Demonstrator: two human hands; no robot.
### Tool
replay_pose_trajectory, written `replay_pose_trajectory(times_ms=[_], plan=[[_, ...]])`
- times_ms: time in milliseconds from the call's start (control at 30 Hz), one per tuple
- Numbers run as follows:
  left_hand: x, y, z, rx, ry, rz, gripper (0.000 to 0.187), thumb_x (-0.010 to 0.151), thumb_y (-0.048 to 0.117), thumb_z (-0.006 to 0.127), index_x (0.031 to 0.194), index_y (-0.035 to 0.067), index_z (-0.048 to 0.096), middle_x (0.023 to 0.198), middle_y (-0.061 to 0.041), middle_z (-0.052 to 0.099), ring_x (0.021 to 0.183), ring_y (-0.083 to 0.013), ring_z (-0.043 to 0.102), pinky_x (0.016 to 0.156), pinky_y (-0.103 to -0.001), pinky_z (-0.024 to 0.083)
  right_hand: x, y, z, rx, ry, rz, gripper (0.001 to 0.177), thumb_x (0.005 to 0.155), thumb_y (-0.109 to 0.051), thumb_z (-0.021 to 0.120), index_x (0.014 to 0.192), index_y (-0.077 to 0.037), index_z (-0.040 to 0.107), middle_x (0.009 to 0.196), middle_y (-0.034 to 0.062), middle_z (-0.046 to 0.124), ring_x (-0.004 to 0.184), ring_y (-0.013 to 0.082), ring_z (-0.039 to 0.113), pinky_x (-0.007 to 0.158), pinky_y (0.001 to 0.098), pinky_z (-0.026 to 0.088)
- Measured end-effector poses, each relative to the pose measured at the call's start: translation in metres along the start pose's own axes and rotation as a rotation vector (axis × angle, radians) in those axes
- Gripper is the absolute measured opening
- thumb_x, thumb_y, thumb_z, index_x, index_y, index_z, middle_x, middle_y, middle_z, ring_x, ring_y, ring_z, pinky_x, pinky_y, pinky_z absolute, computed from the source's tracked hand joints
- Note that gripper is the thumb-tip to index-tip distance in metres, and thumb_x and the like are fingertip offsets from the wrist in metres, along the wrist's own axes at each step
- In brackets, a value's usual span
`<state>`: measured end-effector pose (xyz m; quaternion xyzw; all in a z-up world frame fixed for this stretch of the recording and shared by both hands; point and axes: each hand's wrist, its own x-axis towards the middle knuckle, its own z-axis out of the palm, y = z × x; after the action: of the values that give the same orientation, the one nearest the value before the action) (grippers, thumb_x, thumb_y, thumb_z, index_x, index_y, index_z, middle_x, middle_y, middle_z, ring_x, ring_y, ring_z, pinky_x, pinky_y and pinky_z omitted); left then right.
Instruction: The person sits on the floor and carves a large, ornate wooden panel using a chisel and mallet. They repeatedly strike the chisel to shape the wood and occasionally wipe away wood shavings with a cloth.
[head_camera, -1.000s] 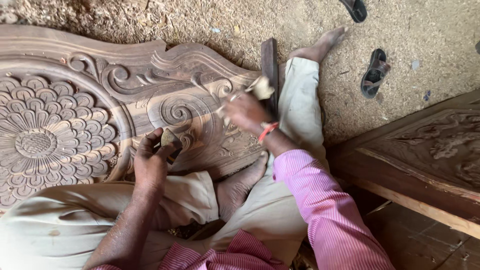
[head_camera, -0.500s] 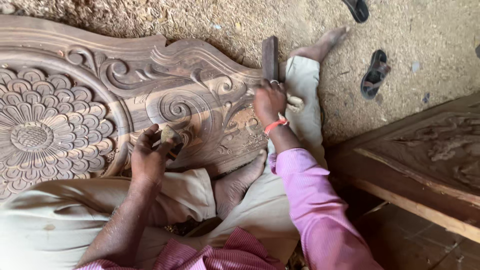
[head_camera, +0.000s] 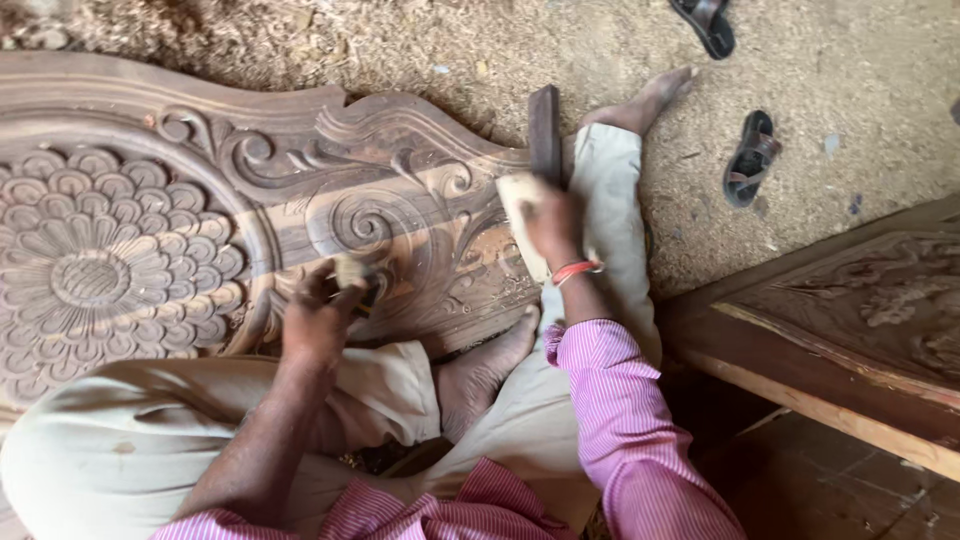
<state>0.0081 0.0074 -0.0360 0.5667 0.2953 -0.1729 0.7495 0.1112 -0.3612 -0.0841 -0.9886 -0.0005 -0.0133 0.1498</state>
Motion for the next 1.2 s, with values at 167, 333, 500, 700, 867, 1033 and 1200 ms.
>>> replay_pose_trajectory(times_ms=[167, 333, 500, 700, 867, 1033, 1200], plan=[[-0.004, -0.011, -0.002, -0.006, -0.037, 0.087, 0.038, 0.092, -0.001, 0.069, 0.129, -0.004, 0.064, 0.116, -0.013, 0.072, 0.099, -0.0196, 0.068, 0.082, -0.031, 0.058, -0.010, -0.034, -0.022, 0.218, 0.082, -0.040, 0.070, 0.080, 0.000, 0.070, 0.147, -0.015, 0.052, 0.148, 0.0194, 0.053, 0.134, 0.0316, 0.052, 0.108, 0.0422, 0.051], [-0.017, 0.023, 0.005, 0.057, 0.047, -0.215, 0.036, 0.098, 0.005, 0.063, 0.133, 0.000, 0.057, 0.123, -0.020, 0.067, 0.101, -0.0234, 0.069, 0.085, -0.034, 0.063, -0.109, -0.195, -0.022, 0.437, -0.327, -0.599, 0.102, 0.073, -0.014, 0.088, 0.156, 0.002, 0.029, 0.160, 0.0245, 0.037, 0.150, 0.0361, 0.036, 0.121, 0.0489, 0.035], [-0.034, 0.028, 0.002, 0.115, -0.039, -0.238, 0.048, 0.103, 0.022, 0.048, 0.149, 0.007, 0.049, 0.141, -0.018, 0.062, 0.128, -0.0269, 0.061, 0.109, -0.042, 0.048, -0.115, -0.225, -0.016, 0.218, -0.394, -0.455, 0.085, 0.081, -0.012, 0.073, 0.157, 0.001, 0.037, 0.157, 0.0194, 0.047, 0.118, 0.0336, 0.061, 0.101, 0.0466, 0.051], [-0.032, 0.027, 0.012, 0.241, -0.125, -0.137, 0.057, 0.100, 0.030, 0.053, 0.153, 0.013, 0.040, 0.151, -0.014, 0.052, 0.140, -0.0262, 0.049, 0.119, -0.043, 0.036, -0.075, -0.170, 0.005, 0.229, -0.238, -0.111, 0.051, 0.103, -0.002, 0.051, 0.150, -0.023, 0.055, 0.137, 0.0076, 0.069, 0.082, 0.0258, 0.077, 0.066, 0.0396, 0.061], [-0.034, 0.024, 0.014, 0.310, -0.138, -0.133, 0.047, 0.098, 0.023, 0.059, 0.144, 0.010, 0.055, 0.142, -0.013, 0.064, 0.133, -0.0210, 0.059, 0.116, -0.038, 0.043, -0.015, -0.148, 0.065, -0.021, 0.118, -0.326, 0.067, 0.088, 0.009, 0.051, 0.151, -0.014, 0.049, 0.151, 0.0121, 0.056, 0.117, 0.0360, 0.069, 0.072, 0.0347, 0.063], [-0.030, 0.033, 0.009, 0.121, 0.009, -0.037, 0.048, 0.097, 0.015, 0.060, 0.143, 0.006, 0.051, 0.138, -0.013, 0.064, 0.127, -0.0210, 0.061, 0.112, -0.037, 0.045, -0.018, -0.177, 0.094, -0.066, 0.230, -0.454, 0.061, 0.088, 0.003, 0.059, 0.147, -0.013, 0.052, 0.154, 0.0074, 0.053, 0.142, 0.0312, 0.057, 0.107, 0.0400, 0.059], [-0.033, 0.045, 0.007, 0.056, 0.044, -0.069, 0.049, 0.096, 0.013, 0.060, 0.144, 0.007, 0.050, 0.137, -0.012, 0.062, 0.127, -0.0214, 0.060, 0.110, -0.037, 0.046, 0.004, -0.152, 0.095, -0.122, 0.092, -0.572, 0.057, 0.093, 0.004, 0.061, 0.146, -0.018, 0.061, 0.151, 0.0049, 0.059, 0.142, 0.0260, 0.053, 0.103, 0.0338, 0.056]])
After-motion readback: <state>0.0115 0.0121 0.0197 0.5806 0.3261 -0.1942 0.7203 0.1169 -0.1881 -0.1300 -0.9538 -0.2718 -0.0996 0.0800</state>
